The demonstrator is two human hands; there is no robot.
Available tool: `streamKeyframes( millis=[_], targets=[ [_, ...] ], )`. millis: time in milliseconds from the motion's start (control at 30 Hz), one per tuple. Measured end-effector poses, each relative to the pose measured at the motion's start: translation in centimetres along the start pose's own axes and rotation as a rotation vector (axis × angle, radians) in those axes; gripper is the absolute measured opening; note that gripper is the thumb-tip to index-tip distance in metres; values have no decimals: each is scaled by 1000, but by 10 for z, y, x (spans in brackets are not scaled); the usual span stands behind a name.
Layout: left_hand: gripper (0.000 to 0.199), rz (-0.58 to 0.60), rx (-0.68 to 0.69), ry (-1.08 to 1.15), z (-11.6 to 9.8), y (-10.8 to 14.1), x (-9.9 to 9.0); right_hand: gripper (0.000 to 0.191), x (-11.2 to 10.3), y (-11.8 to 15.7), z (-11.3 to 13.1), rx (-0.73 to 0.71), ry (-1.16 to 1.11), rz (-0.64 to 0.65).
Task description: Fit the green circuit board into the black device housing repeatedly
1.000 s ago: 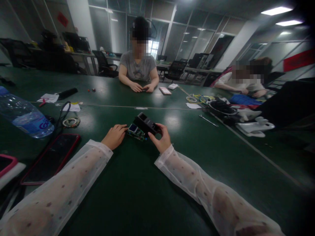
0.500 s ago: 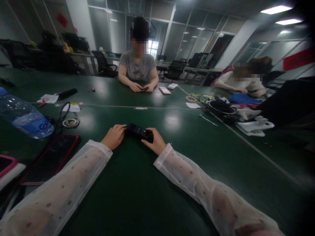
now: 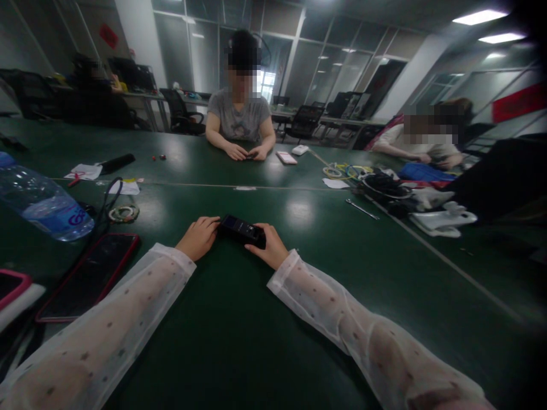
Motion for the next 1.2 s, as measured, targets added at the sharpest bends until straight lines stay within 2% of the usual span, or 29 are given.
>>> streamKeyframes(
  millis=[300, 600, 1200],
  targets=[
    [31, 3, 3, -13, 0, -1, 1, 51, -4, 0, 4, -10, 6, -4],
    [34, 5, -14, 3, 0, -1, 0, 51, -7, 0, 9, -107, -32, -24],
    [40, 36, -31, 7, 0, -1, -1, 53, -8, 1, 12, -121, -83, 9]
  ],
)
Point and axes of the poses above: each hand's wrist, its own y-axis away from the middle knuckle, its own x-axis out of the palm, z = x × y, the point moved 3 cm from there along -y, towards the middle knuckle, and after that the axes turned 14 degrees about y, right-handed, at the moved point
